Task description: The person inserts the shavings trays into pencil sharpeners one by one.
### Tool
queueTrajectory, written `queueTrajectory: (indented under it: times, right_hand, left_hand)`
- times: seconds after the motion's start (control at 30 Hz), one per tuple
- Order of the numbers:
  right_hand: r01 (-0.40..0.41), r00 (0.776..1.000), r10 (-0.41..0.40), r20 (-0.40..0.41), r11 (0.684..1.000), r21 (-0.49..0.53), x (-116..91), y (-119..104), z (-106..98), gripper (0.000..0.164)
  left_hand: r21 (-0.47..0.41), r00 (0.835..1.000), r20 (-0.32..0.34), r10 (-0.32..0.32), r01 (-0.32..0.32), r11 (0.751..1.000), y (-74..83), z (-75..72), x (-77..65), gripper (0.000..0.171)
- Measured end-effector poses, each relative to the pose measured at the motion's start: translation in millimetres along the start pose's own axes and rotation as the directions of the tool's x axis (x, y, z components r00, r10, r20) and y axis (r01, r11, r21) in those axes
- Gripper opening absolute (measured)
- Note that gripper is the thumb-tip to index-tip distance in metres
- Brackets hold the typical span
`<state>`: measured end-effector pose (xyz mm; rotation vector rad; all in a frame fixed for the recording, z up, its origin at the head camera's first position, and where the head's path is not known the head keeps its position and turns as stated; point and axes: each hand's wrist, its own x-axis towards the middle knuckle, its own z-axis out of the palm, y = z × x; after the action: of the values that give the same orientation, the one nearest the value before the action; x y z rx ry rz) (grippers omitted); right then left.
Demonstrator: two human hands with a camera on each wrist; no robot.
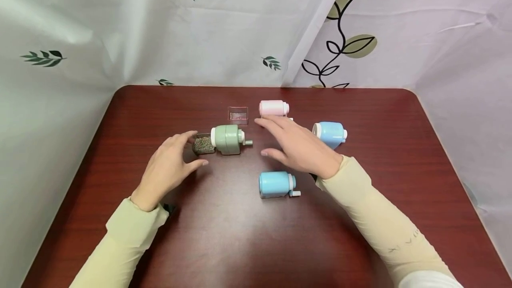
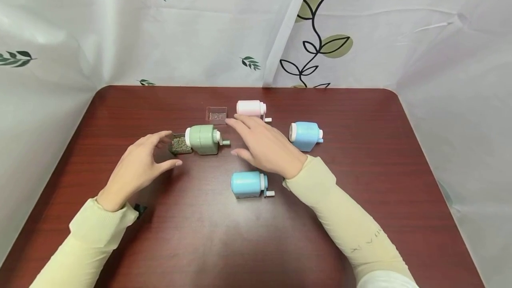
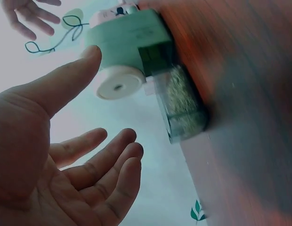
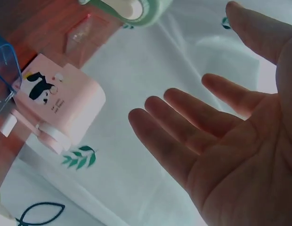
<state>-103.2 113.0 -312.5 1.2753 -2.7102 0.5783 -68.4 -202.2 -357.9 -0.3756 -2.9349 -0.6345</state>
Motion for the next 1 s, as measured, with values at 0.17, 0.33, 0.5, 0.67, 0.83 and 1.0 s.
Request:
queueTrajectory:
  times: [0.17, 0.33, 0.5, 0.67, 0.83, 1.0]
  right_hand:
    - [-0.008, 0.999, 0.01, 0.053, 1.0, -0.029, 16.3, 1.7, 8.1, 0.065]
    - [0.036, 0.998, -0.034, 0.059, 0.999, -0.028, 31.1, 1.1, 16.5, 0.062]
    - [0.074, 0.995, -0.07, 0.067, 0.996, -0.048, 45.7, -1.1, 20.7, 0.062]
    - [0.101, 0.991, -0.092, 0.099, 0.991, -0.088, 58.7, -1.1, 20.8, 0.062]
    - [0.105, 0.988, -0.092, 0.124, 0.99, -0.099, 68.8, -3.7, 24.5, 0.064]
    - [0.092, 0.988, -0.077, 0.135, 0.99, -0.106, 75.2, -8.2, 33.3, 0.066]
  left_hand:
    - [0.017, 1.0, 0.002, -0.023, 0.022, 1.0, -11.7, 0.4, 4.8, 0.079]
    - [0.002, 0.998, 0.037, -0.042, 0.042, 0.999, -20.7, 2.1, 7.8, 0.082]
    - [-0.004, 0.996, 0.077, -0.05, 0.05, 0.999, -30.7, 6.9, 14.1, 0.085]
    - [-0.006, 0.993, 0.111, -0.047, 0.048, 0.999, -38.6, 12.3, 21.5, 0.088]
    - [-0.008, 0.989, 0.14, -0.047, 0.048, 0.999, -44.3, 15.3, 25.1, 0.091]
    - [-0.01, 0.987, 0.157, -0.031, 0.033, 0.999, -47.0, 18.5, 27.8, 0.089]
